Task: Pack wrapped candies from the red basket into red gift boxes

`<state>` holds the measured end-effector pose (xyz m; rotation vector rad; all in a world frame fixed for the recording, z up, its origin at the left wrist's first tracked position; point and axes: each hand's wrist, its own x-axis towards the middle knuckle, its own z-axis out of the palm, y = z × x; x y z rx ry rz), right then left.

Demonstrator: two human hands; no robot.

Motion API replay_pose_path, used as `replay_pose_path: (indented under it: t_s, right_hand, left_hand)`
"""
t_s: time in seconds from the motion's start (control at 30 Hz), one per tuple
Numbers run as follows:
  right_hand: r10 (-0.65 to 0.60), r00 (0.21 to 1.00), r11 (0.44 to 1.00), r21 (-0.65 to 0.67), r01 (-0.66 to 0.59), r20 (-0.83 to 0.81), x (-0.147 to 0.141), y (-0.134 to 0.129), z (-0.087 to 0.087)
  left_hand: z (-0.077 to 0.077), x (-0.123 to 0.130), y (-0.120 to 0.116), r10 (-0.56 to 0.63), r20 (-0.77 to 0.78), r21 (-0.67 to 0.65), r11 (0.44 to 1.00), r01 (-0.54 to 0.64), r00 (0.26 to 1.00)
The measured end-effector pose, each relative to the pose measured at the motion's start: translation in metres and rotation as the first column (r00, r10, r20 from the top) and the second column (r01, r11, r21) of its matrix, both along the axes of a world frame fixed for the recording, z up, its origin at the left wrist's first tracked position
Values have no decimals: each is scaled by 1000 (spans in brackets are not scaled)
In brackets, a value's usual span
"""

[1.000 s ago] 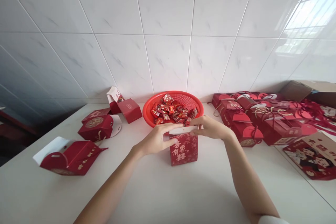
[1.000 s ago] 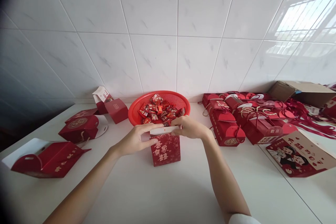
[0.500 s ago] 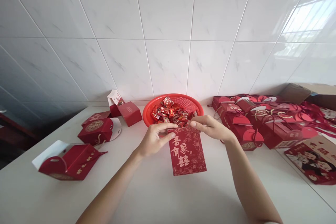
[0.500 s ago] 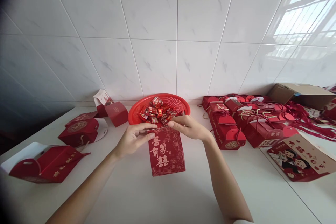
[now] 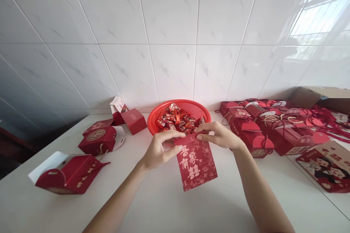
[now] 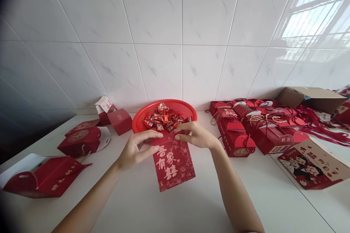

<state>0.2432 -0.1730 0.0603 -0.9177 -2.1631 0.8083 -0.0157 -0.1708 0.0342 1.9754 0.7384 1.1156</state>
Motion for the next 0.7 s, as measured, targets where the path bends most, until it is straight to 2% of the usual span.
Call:
replay_pose_path:
  t_s: [0.13, 0.37, 0.47, 0.53, 0.63, 0.7]
  right_hand:
    - [-24, 999, 1000, -12, 24, -37, 1, -4, 5]
    - [-40, 999, 999, 13, 40, -15, 1, -3, 2]
    - [-58, 998, 998, 29, 58, -14, 7, -9, 4]
    - [-94, 995, 995, 36, 95, -30, 18, -21, 9]
    - [-200, 980, 979, 26, 200, -18, 48, -55, 17]
    - [-337, 941, 942, 12, 337, 23, 76, -87, 19]
  left_hand:
    - [-1, 4, -1, -18, -4, -165, 986, 17, 1000]
    - [-13, 9, 7, 32, 18, -178, 984, -28, 999]
    - [-21, 5, 22, 44, -21, -37, 998, -45, 999]
    - [-29, 4, 34, 119, -84, 117, 987, -109, 989]
    - [-44, 8, 44, 265, -191, 349, 918, -187, 945]
    - [-51, 11, 46, 328, -217, 462, 864, -199, 919]
